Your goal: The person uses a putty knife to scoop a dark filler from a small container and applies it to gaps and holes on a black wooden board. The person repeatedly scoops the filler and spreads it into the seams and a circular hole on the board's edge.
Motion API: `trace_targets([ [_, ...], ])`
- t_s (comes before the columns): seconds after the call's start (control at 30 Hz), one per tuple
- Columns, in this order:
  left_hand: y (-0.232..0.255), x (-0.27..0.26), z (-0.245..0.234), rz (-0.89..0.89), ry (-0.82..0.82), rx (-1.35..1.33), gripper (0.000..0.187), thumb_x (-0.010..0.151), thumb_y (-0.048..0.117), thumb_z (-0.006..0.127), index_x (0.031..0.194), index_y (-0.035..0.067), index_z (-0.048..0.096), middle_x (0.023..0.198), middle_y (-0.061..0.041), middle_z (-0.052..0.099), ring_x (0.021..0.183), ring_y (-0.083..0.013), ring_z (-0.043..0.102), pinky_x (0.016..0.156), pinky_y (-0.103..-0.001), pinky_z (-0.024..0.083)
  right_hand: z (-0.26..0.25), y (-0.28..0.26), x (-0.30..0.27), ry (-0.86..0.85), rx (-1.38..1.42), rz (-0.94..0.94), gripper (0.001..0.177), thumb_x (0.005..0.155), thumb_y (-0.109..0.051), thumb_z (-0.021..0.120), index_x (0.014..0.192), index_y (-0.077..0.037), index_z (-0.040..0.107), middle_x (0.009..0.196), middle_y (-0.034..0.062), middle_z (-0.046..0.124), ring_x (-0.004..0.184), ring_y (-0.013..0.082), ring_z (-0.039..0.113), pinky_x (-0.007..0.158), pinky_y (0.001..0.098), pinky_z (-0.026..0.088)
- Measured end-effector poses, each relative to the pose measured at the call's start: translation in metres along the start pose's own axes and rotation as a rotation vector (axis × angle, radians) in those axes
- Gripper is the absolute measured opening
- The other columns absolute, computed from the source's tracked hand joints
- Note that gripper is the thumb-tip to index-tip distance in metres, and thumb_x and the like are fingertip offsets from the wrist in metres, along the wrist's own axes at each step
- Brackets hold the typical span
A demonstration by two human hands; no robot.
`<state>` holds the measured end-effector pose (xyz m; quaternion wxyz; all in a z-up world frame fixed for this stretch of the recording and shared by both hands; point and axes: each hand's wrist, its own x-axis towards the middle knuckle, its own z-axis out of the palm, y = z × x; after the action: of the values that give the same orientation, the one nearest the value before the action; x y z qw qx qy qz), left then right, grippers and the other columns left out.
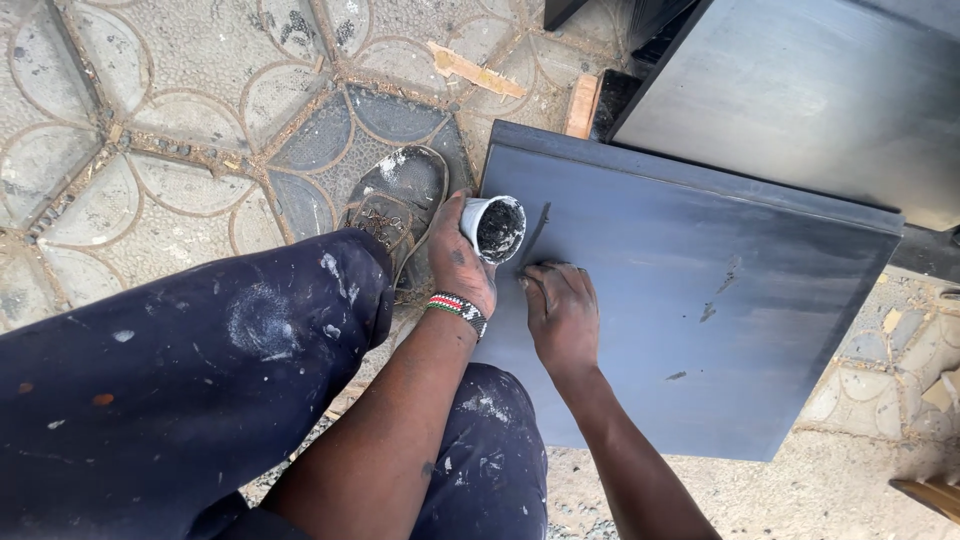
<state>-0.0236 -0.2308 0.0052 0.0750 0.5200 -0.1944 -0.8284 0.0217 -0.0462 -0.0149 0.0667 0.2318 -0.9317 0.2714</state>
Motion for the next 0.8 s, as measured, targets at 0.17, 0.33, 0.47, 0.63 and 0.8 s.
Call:
trace_targets([
  [0.17, -0.016, 0.024, -0.007, 0.101, 0.054, 0.114, 0.047, 0.106, 0.045, 0.079, 0.144, 0.018, 0.081, 0.134, -0.008, 0.074, 0.128, -0.0257, 0.074, 0.107, -0.052, 0.067, 0.003, -0.016, 0.021, -0.131, -0.007, 0.262, 0.017, 0.111, -0.030, 0.089, 0.105, -0.014, 0.086, 0.096, 0.0075, 0.077, 0.110, 0.0356, 0.078, 0.100, 0.0480, 0.062],
  [0.33, -0.035, 0.042, -0.011, 0.245, 0.077, 0.150, 0.040, 0.111, 0.037, 0.079, 0.142, 0.012, 0.083, 0.129, -0.012, 0.066, 0.131, -0.0228, 0.064, 0.120, -0.050, 0.056, -0.015, -0.024, 0.050, -0.373, -0.026, 0.901, 0.046, 0.092, -0.067, 0.096, 0.089, -0.022, 0.088, 0.084, 0.0111, 0.086, 0.097, 0.0458, 0.087, 0.081, 0.0557, 0.066],
  [0.47, -0.035, 0.032, -0.006, 0.345, 0.080, 0.235, 0.034, 0.109, 0.040, 0.081, 0.134, 0.017, 0.076, 0.126, -0.007, 0.069, 0.125, -0.0230, 0.068, 0.117, -0.051, 0.053, -0.033, -0.040, 0.052, -0.371, 0.070, 0.971, 0.043, 0.095, -0.054, 0.096, 0.093, -0.011, 0.087, 0.088, 0.0237, 0.085, 0.099, 0.0543, 0.086, 0.078, 0.0583, 0.065],
  [0.63, -0.030, 0.024, 0.004, 0.399, 0.065, 0.334, 0.028, 0.112, 0.040, 0.078, 0.130, 0.020, 0.072, 0.123, -0.006, 0.071, 0.119, -0.0228, 0.071, 0.110, -0.048, 0.057, -0.033, -0.039, 0.038, -0.311, 0.196, 1.012, 0.041, 0.100, -0.048, 0.094, 0.089, -0.011, 0.079, 0.079, 0.0188, 0.081, 0.088, 0.0494, 0.086, 0.071, 0.0520, 0.062],
  [0.8, -0.035, -0.008, 0.023, 0.383, -0.031, 0.362, 0.030, 0.107, 0.039, 0.082, 0.122, 0.014, 0.074, 0.117, -0.008, 0.069, 0.116, -0.0217, 0.068, 0.105, -0.047, 0.057, -0.024, -0.022, 0.024, -0.314, 0.266, 1.112, 0.038, 0.099, -0.049, 0.090, 0.085, -0.016, 0.077, 0.071, 0.0134, 0.077, 0.081, 0.0433, 0.085, 0.067, 0.0515, 0.060],
])
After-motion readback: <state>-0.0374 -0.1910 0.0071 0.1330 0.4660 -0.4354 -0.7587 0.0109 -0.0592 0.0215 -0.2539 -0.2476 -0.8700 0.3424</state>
